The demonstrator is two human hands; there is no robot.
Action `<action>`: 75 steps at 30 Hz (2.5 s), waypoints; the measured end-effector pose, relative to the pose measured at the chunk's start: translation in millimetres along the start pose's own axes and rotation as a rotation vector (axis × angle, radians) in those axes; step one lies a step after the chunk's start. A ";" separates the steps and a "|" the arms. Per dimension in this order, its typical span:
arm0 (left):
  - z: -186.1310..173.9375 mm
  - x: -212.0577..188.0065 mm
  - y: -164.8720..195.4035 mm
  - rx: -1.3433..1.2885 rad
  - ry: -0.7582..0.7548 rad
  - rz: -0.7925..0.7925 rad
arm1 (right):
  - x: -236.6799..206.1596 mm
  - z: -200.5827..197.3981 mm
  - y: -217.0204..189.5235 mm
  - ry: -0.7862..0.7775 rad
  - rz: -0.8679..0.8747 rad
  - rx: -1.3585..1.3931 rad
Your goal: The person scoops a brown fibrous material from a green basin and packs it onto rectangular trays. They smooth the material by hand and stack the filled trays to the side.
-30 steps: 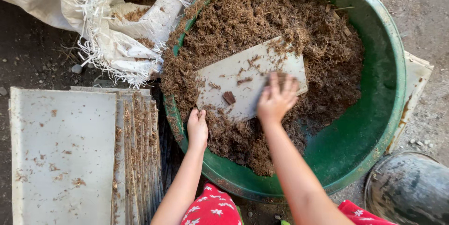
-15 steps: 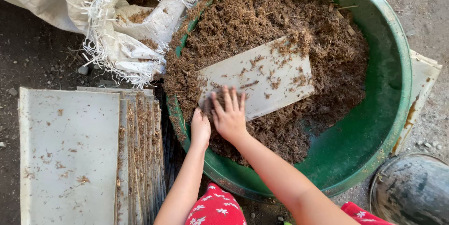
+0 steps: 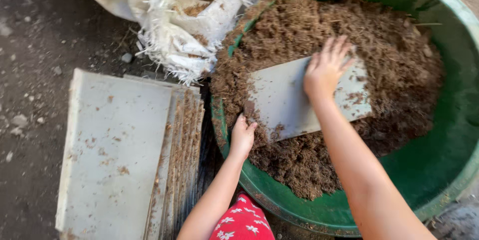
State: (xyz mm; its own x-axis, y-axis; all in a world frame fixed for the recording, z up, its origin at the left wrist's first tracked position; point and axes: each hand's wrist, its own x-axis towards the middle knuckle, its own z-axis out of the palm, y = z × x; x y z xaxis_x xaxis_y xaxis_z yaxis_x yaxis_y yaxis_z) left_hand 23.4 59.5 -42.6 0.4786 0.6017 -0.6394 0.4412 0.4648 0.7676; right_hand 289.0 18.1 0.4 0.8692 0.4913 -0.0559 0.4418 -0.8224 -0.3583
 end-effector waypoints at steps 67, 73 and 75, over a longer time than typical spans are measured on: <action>5.1 -37.2 -25.5 -0.492 0.046 -0.031 | -149.2 -38.1 38.0 -0.278 -0.403 0.158; 3.1 -36.3 -28.1 -0.579 0.093 -0.099 | -216.9 61.6 -18.6 -0.086 -0.527 0.024; 1.7 -36.2 -27.7 -0.503 0.083 -0.109 | -228.8 80.6 8.6 -0.098 -0.657 -0.023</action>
State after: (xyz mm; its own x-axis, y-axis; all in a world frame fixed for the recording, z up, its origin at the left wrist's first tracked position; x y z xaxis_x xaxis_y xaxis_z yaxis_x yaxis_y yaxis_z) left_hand -4.8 23.7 -40.8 0.3798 0.5721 -0.7270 0.0560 0.7702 0.6354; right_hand 76.0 -78.2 -65.0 0.3937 0.9156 0.0822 0.8784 -0.3483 -0.3273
